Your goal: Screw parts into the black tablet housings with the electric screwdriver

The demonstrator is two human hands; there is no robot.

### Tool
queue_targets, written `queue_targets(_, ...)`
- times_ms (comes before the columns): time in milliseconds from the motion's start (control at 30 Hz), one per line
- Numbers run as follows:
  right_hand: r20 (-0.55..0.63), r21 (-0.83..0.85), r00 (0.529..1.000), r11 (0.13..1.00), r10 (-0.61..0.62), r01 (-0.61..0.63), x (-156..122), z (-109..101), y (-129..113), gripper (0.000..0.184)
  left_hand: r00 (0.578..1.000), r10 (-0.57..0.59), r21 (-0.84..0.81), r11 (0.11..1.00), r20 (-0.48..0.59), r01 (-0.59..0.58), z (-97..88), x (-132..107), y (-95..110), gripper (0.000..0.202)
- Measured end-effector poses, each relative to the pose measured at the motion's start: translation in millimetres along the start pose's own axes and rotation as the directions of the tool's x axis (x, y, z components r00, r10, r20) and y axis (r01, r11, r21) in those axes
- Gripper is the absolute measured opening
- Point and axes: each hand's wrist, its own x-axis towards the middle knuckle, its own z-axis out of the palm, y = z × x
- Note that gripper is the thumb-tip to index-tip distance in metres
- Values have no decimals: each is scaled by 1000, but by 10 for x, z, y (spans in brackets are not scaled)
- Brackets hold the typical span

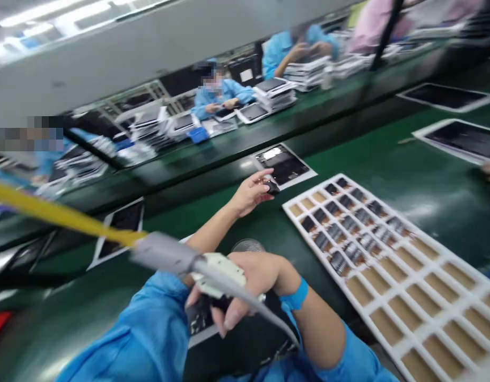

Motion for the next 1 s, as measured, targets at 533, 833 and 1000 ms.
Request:
queue_targets(533,-595,-36,803,999,-36,18,-384,252,176,54,383,267,403,850,-884,338,-1968,-3618,-423,14)
queue_targets(833,-638,-117,766,993,-72,-4,-366,261,129,45,456,373,587,574,-808,571,-1957,-4262,-666,26)
queue_targets(1000,-671,-111,739,994,-59,-21,-362,270,120,48,442,371,576,550,-817,604,-1987,-4209,-707,6)
